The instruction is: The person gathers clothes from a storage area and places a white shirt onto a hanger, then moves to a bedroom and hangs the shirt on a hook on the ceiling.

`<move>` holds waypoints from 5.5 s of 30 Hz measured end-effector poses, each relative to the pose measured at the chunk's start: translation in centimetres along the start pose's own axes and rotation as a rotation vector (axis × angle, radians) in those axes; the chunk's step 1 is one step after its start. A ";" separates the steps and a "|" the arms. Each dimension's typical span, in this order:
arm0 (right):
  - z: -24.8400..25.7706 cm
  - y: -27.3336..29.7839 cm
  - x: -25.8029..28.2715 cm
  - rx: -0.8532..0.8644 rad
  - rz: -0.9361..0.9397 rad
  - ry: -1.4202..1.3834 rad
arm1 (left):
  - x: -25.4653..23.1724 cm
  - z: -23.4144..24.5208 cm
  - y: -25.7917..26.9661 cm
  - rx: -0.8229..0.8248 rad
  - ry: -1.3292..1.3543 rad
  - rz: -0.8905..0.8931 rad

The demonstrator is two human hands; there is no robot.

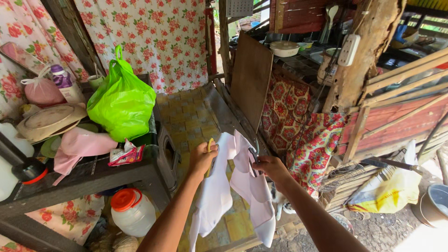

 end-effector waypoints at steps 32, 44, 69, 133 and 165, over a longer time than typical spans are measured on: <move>-3.1 -39.0 5.3 -0.172 -0.179 0.072 | 4.3 3.9 -37.5 -0.113 -0.047 0.295; -2.9 -44.1 13.0 -0.191 -0.054 0.062 | -0.8 4.5 -43.5 -0.118 0.047 0.190; -5.2 -75.2 17.9 0.039 -0.012 0.067 | 2.2 5.1 -67.9 -0.308 0.007 0.163; -100.5 -154.7 42.6 1.041 0.112 0.172 | 7.3 79.9 -127.7 -1.427 -0.340 0.114; -158.4 -154.2 55.6 1.410 0.245 0.097 | 0.6 128.4 -132.5 -1.869 -0.367 -0.018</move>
Point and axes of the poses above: each hand's wrist, its own y-axis away from the middle knuckle, its own z-axis out of the back of the hand, x = y × z, the point moved 6 cm from there along -y, towards the middle knuckle, and after that the axes turned 2 degrees about z, right-handed, at the moved point
